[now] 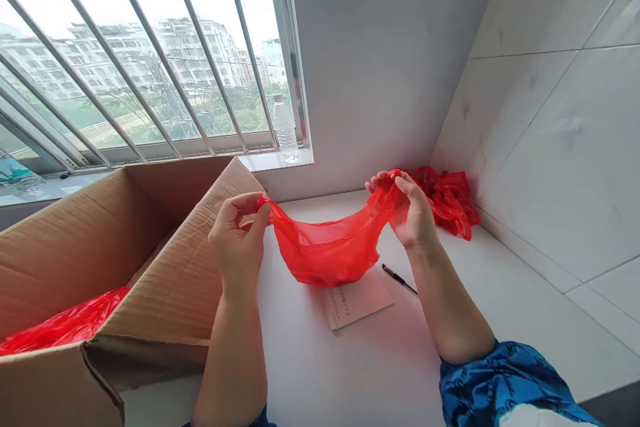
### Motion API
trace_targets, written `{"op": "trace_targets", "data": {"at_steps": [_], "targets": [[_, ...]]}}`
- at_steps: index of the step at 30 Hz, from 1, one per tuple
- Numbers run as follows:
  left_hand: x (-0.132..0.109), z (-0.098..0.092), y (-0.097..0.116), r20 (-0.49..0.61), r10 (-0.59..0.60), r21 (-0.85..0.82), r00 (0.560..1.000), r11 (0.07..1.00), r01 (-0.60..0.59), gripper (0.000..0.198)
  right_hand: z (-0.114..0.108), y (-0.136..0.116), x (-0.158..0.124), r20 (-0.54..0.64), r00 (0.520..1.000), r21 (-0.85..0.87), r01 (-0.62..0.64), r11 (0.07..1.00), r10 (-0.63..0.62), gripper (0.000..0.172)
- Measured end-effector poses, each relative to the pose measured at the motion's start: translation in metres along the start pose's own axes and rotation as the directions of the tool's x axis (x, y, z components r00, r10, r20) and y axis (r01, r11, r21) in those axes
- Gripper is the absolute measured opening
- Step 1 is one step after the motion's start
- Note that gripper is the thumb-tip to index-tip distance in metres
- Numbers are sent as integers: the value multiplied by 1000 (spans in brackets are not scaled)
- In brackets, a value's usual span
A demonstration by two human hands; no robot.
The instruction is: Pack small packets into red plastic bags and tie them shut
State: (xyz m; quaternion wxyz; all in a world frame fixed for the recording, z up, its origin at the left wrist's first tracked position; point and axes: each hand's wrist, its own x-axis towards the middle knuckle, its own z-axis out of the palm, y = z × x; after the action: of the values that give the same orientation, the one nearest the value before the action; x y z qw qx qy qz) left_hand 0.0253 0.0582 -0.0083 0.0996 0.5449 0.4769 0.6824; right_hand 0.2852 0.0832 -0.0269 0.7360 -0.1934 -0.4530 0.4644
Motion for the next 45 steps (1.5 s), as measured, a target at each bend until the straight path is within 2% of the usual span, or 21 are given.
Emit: {"op": "trace_targets", "data": {"at_steps": [3, 6, 8, 9, 11, 12, 15, 16, 17, 19, 21, 23, 25, 27, 29, 32, 34, 37, 39, 42, 45], "targets": [[-5, 7, -4, 99, -28, -198, 995, 979, 47, 20, 11, 8, -10, 151, 988, -172, -14, 985, 40, 32], [-19, 12, 4, 257, 67, -238, 964, 971, -4, 17, 27, 17, -29, 368, 921, -467, 67, 882, 125, 61], [-27, 14, 13, 416, 145, -213, 898, 975, -60, 14, 36, 26, -40, 479, 864, -589, 183, 787, 157, 63], [-30, 15, 17, 495, 175, -190, 851, 978, -91, 13, 40, 31, -43, 509, 845, -612, 224, 759, 161, 56], [-33, 17, 20, 583, 220, -154, 782, 975, -160, 12, 44, 40, -47, 510, 850, -613, 249, 750, 135, 32], [-34, 18, 20, 580, 233, -138, 780, 972, -187, 14, 44, 43, -47, 474, 874, -603, 230, 763, 111, 24], [-35, 24, 10, 500, 184, -102, 846, 983, -153, 37, 39, 44, -43, 307, 942, -559, 62, 826, 137, 31], [-36, 26, 5, 518, 130, -88, 845, 991, -98, 51, 36, 42, -41, 260, 948, -533, -19, 846, 184, 35], [-37, 30, 0, 575, 64, -74, 815, 997, -26, 65, 34, 39, -39, 227, 943, -500, -100, 860, 242, 37], [-39, 36, -11, 734, -53, -50, 677, 990, 132, 77, 28, 33, -36, 205, 918, -436, -225, 871, 340, 39], [-40, 41, -18, 837, -103, -59, 537, 959, 276, 70, 23, 26, -33, 211, 899, -393, -282, 875, 385, 38], [-40, 43, -23, 870, -117, -97, 479, 911, 400, 56, 18, 20, -29, 228, 889, -390, -290, 874, 397, 37], [-37, 42, -24, 866, -150, -126, 476, 857, 499, 46, 13, 14, -26, 287, 860, -427, -280, 860, 422, 37], [-35, 41, -24, 858, -202, -139, 473, 794, 591, 42, 9, 10, -24, 386, 799, -487, -249, 837, 462, 35], [-34, 40, -23, 855, -238, -162, 460, 720, 674, 43, 8, 8, -25, 468, 756, -545, -161, 823, 458, 30], [-36, 40, -21, 859, -273, -168, 433, 648, 743, 45, 11, 11, -30, 484, 816, -672, 113, 732, 317, 15], [-37, 41, -20, 857, -293, -138, 424, 661, 737, 46, 15, 15, -34, 479, 861, -761, 310, 570, 172, 10], [-38, 42, -19, 855, -309, -70, 417, 728, 682, 52, 18, 21, -37, 498, 867, -815, 455, 360, 31, 6], [-39, 41, -18, 843, -300, -68, 447, 764, 642, 51, 19, 21, -38, 512, 859, -819, 493, 293, -12, 7], [-39, 39, -16, 776, -272, -160, 569, 788, 595, 42, 17, 14, -39, 552, 831, -806, 552, 214, -65, 16], [-40, 39, -16, 676, -282, -256, 681, 777, 576, 34, 13, 3, -45, 597, 798, -773, 598, 212, -78, 19]]}}
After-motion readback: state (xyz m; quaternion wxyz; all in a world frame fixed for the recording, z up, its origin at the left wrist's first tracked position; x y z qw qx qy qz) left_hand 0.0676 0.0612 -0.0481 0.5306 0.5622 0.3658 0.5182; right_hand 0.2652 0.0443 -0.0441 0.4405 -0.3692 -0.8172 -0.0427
